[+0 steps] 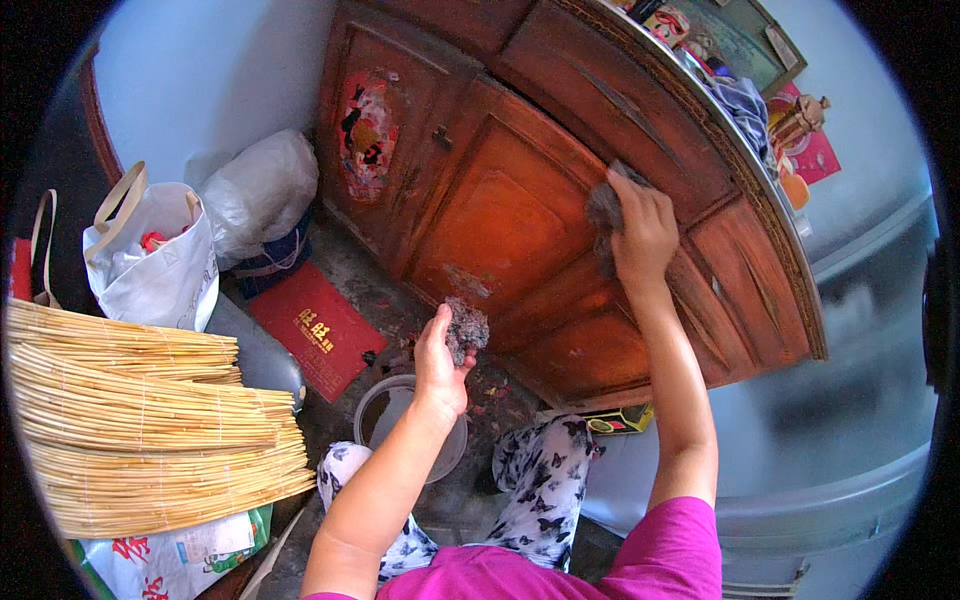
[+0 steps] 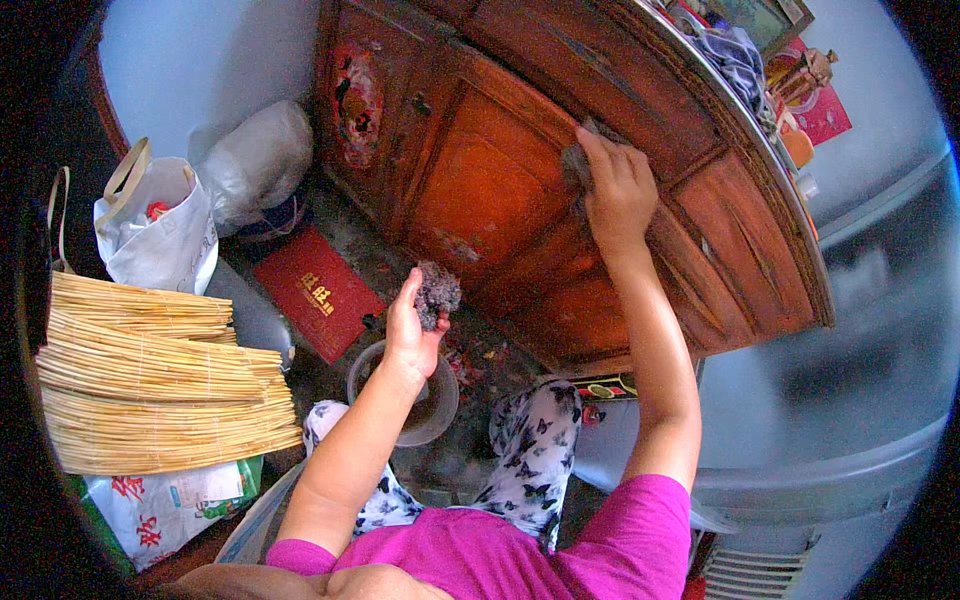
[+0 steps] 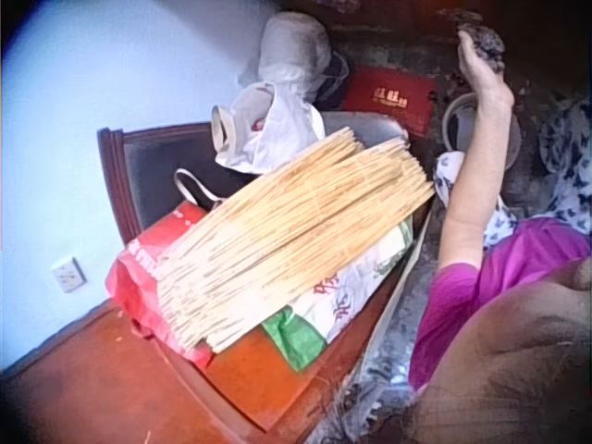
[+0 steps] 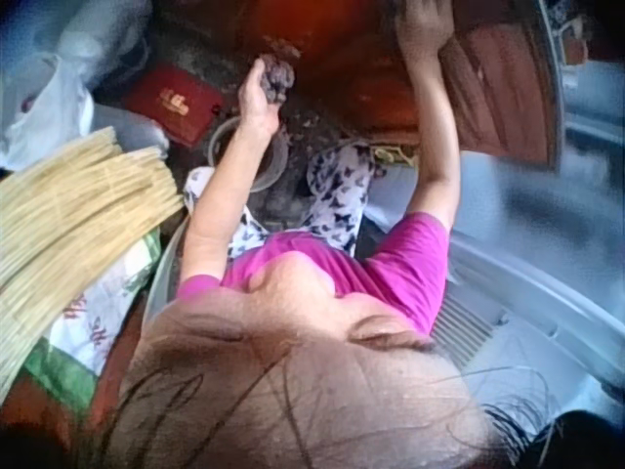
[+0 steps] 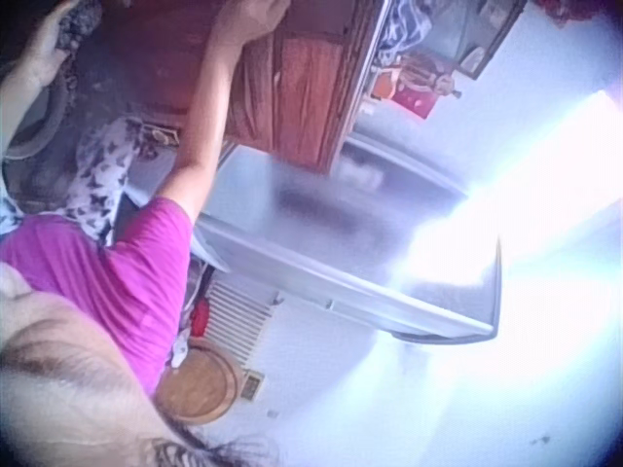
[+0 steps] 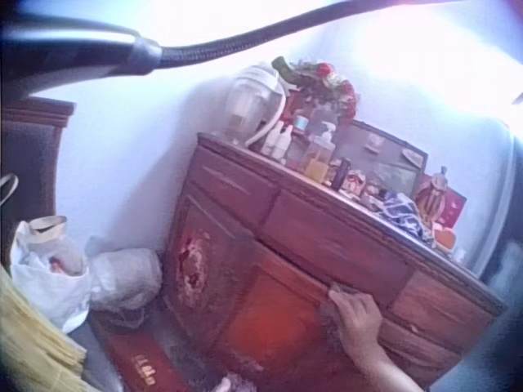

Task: The person scrubs the front of a wooden cabinet using a steel wool pad in the right hand and a cloth in the left hand. They repeatedly wipe the cabinet doors and drawer fronts, occasionally dipping the cloth into a nearby bucket of water.

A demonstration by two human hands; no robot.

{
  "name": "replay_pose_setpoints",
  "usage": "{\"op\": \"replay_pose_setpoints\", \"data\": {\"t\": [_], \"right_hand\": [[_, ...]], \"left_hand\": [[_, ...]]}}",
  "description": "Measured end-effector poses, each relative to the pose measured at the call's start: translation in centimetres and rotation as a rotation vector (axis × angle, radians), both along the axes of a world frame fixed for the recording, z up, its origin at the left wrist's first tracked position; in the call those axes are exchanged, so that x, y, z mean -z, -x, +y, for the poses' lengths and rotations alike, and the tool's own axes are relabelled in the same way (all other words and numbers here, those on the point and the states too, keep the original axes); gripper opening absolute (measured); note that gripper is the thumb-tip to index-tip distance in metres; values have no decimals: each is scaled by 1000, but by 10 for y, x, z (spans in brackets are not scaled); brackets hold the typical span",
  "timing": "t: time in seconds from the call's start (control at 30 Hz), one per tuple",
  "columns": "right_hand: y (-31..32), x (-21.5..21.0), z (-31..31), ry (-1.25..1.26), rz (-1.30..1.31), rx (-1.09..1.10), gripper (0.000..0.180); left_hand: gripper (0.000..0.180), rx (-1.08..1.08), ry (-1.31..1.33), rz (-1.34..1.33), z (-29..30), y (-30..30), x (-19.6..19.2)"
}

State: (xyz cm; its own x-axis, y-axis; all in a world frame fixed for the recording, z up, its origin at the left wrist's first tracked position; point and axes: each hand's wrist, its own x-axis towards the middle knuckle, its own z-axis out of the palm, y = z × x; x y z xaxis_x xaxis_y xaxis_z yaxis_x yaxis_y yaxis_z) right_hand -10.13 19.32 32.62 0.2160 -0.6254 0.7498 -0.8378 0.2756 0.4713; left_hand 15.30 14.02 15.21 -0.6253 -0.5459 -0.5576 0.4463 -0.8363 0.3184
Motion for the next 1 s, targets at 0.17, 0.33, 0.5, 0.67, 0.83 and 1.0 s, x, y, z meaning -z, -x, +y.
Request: {"op": "replay_pose_setpoints", "data": {"t": [0.17, 0.33, 0.5, 0.67, 0.83, 1.0], "right_hand": [[-11, 1, -113, 28, 30, -131, 67], [-18, -4, -223, 63, 98, -187, 56], [-29, 2, -234, 48, 18, -202, 47], [-15, -7, -134, -97, 5, -159, 49], [-8, -7, -78, -202, 92, -130, 50], [-10, -14, -147, -195, 21, -220, 52]], "left_hand": [[30, 14, 13, 5, 1, -1, 8], [32, 36, 3, -58, -2, 6, 4], [26, 5, 17, -101, -3, 5, 6], [25, 12, 26, -63, 0, 3, 1], [26, 25, 18, -26, 5, 0, -2], [27, 32, -25, -107, 5, 5, -8]]}}
